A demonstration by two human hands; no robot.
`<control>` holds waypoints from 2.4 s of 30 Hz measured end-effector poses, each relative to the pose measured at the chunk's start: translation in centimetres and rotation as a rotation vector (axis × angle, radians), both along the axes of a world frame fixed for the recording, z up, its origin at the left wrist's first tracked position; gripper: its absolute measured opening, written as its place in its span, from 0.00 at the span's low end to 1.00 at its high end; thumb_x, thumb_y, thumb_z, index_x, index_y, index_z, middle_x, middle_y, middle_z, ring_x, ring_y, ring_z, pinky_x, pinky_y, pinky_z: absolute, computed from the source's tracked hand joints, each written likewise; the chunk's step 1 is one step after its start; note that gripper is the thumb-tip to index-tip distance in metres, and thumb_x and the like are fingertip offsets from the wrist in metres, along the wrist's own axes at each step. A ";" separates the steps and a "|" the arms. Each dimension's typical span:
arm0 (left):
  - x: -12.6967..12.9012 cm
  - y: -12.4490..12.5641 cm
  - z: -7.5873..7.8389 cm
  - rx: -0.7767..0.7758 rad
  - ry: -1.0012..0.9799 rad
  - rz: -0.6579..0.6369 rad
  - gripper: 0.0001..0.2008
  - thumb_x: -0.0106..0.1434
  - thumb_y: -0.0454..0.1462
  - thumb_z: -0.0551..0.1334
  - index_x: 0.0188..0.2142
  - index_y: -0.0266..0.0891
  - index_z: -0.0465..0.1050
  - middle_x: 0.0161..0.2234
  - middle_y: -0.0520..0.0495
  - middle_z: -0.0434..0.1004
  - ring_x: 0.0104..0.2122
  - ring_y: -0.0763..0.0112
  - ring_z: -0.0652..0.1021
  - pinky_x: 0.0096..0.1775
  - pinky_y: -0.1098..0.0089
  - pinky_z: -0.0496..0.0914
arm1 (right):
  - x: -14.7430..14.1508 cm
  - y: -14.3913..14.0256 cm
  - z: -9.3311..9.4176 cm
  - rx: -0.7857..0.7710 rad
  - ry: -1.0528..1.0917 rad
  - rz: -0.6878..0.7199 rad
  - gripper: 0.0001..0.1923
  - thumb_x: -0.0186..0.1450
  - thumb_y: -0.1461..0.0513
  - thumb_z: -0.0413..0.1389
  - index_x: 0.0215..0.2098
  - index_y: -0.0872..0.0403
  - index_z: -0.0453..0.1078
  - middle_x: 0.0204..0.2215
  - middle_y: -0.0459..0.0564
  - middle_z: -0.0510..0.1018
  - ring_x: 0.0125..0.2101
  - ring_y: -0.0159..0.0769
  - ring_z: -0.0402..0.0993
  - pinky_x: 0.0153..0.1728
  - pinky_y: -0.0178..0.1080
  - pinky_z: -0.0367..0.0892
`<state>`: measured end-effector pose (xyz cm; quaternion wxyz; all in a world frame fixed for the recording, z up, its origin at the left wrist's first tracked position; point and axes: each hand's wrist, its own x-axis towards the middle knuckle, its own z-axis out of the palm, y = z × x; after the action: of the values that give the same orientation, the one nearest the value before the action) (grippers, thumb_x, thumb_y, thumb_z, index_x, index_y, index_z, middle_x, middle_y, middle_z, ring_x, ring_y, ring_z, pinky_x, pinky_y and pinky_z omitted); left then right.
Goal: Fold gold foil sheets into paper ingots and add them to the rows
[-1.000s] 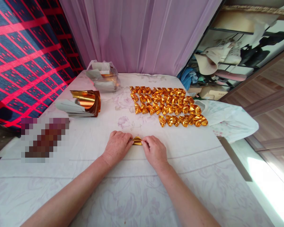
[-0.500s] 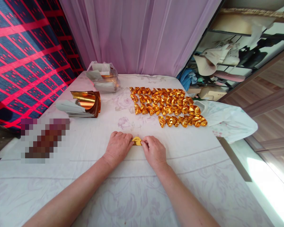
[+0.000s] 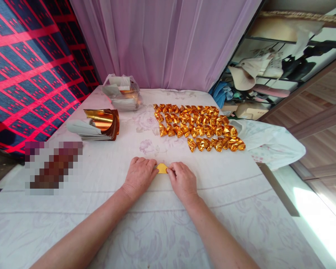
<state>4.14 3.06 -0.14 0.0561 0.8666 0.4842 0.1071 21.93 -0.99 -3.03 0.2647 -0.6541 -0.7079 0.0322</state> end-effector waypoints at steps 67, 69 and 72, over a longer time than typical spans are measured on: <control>-0.4 -4.6 0.3 0.145 0.127 -0.132 0.20 0.68 0.44 0.59 0.58 0.43 0.70 0.51 0.44 0.75 0.52 0.57 0.73 0.59 0.50 0.58 | 0.3 -0.2 1.3 -0.071 0.053 0.070 0.05 0.68 0.60 0.55 0.35 0.51 0.71 0.32 0.47 0.76 0.33 0.36 0.73 0.35 0.37 0.64; -0.4 -4.6 0.3 0.134 0.124 -0.130 0.20 0.68 0.44 0.60 0.57 0.43 0.71 0.51 0.44 0.75 0.52 0.56 0.73 0.59 0.50 0.59 | 0.5 -0.2 1.3 -0.083 0.092 0.083 0.05 0.68 0.61 0.54 0.35 0.51 0.71 0.32 0.47 0.77 0.32 0.35 0.73 0.35 0.36 0.65; -0.4 -4.6 0.1 0.135 0.119 -0.138 0.20 0.67 0.44 0.61 0.57 0.43 0.71 0.51 0.44 0.75 0.52 0.56 0.73 0.59 0.49 0.59 | 1.0 -0.1 1.3 -0.113 0.187 0.098 0.05 0.67 0.62 0.54 0.35 0.51 0.71 0.32 0.46 0.77 0.32 0.34 0.74 0.33 0.35 0.66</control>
<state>3.72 -1.54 0.01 -0.0242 0.9044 0.4177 0.0837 22.89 -1.12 -1.70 0.2905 -0.6265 -0.7083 0.1459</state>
